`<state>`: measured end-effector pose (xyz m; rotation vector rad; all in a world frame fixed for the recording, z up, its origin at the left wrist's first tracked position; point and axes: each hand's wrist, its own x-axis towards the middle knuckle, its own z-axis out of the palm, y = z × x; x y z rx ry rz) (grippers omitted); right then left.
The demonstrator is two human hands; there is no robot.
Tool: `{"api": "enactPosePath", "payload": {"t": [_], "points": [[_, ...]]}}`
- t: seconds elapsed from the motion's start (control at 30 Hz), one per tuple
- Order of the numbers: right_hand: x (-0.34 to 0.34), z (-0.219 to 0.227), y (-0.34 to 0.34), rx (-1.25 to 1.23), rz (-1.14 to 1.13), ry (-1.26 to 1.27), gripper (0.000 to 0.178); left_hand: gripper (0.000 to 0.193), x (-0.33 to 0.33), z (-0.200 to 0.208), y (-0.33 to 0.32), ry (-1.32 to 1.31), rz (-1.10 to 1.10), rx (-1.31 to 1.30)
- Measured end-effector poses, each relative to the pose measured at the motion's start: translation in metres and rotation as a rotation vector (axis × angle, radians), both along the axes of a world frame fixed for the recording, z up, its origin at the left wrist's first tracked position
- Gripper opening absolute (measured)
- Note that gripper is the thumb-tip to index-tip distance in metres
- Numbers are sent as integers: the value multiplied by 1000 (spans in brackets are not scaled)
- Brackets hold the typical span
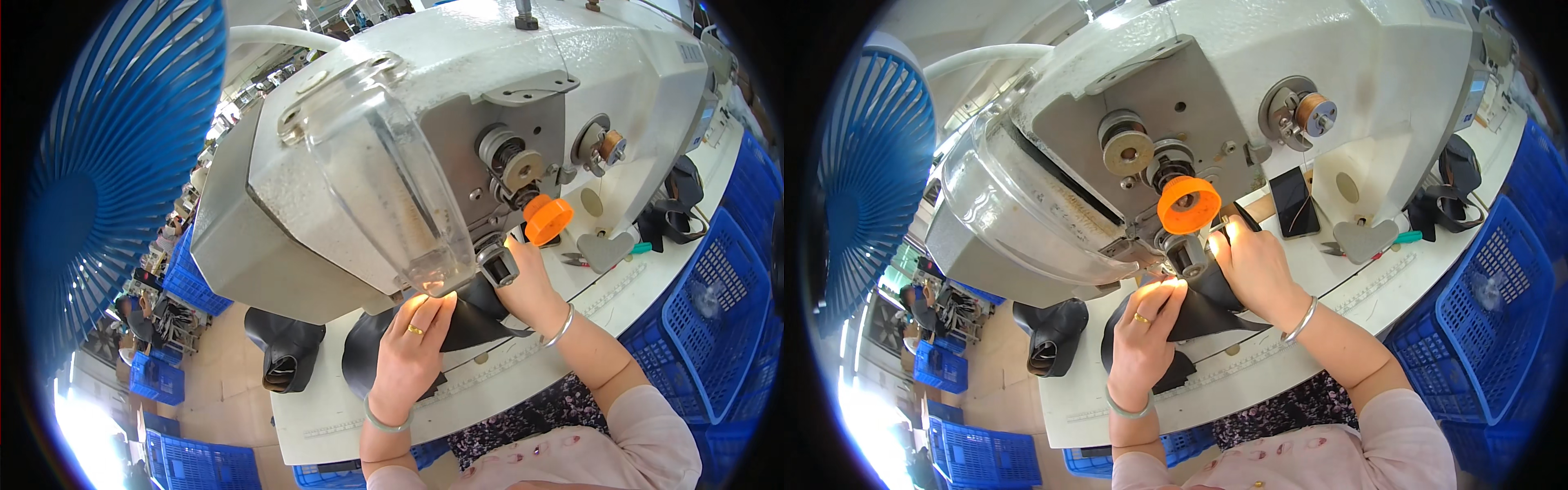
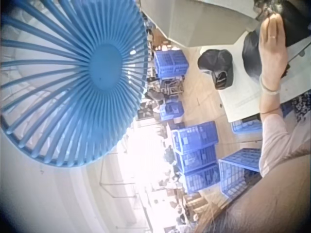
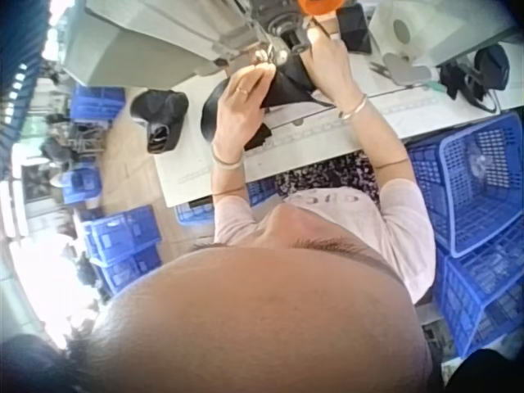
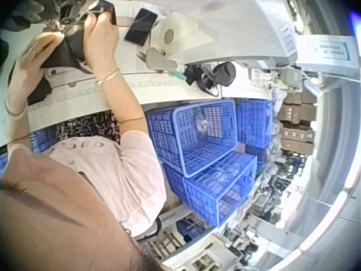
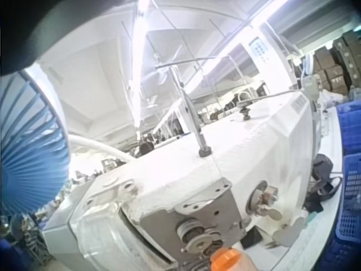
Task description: Operating a specialized industrial sewing or skiving machine to process leather shoe upper components.
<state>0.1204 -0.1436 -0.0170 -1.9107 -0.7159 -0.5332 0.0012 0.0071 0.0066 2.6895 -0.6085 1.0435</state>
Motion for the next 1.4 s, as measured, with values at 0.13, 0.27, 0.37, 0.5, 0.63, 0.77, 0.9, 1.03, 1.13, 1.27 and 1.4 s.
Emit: {"api": "enactPosePath", "payload": {"t": [0.13, 0.27, 0.37, 0.5, 0.63, 0.77, 0.9, 1.03, 1.13, 1.27, 1.4], "points": [[-1, 6, 2, -11, 10, -1, 24, 54, -3, 5, 4, 0, 38, 15], [3, 3, 2, -45, 26, 1, 24, 51, -5, 0, -1, -34, 161, 77], [8, 11, -5, -30, 135, 97, 26, 44, -12, -1, -16, -70, 314, 149], [13, 30, -19, -49, 280, 201, 36, 52, -22, -7, -35, -14, 329, -2], [27, 42, -31, -268, 463, 292, 48, 45, -10, -6, -48, -46, 323, -151], [24, 52, -34, -254, 505, 438, 48, 27, -6, -4, -27, -23, 222, -405], [26, 52, -32, -186, 539, 478, 46, 35, -13, -7, -9, 226, 167, -812], [30, 50, -30, -125, 583, 493, 42, 40, -11, 0, -17, -30, 157, -269], [32, 51, -31, -123, 579, 465, 37, 45, -15, 0, -28, 18, 215, -205], [27, 57, -31, -86, 594, 491, 31, 47, -16, -2, -31, 6, 256, -135], [28, 53, -29, -80, 603, 450, 30, 47, -14, -4, -31, -20, 262, -108]]}}
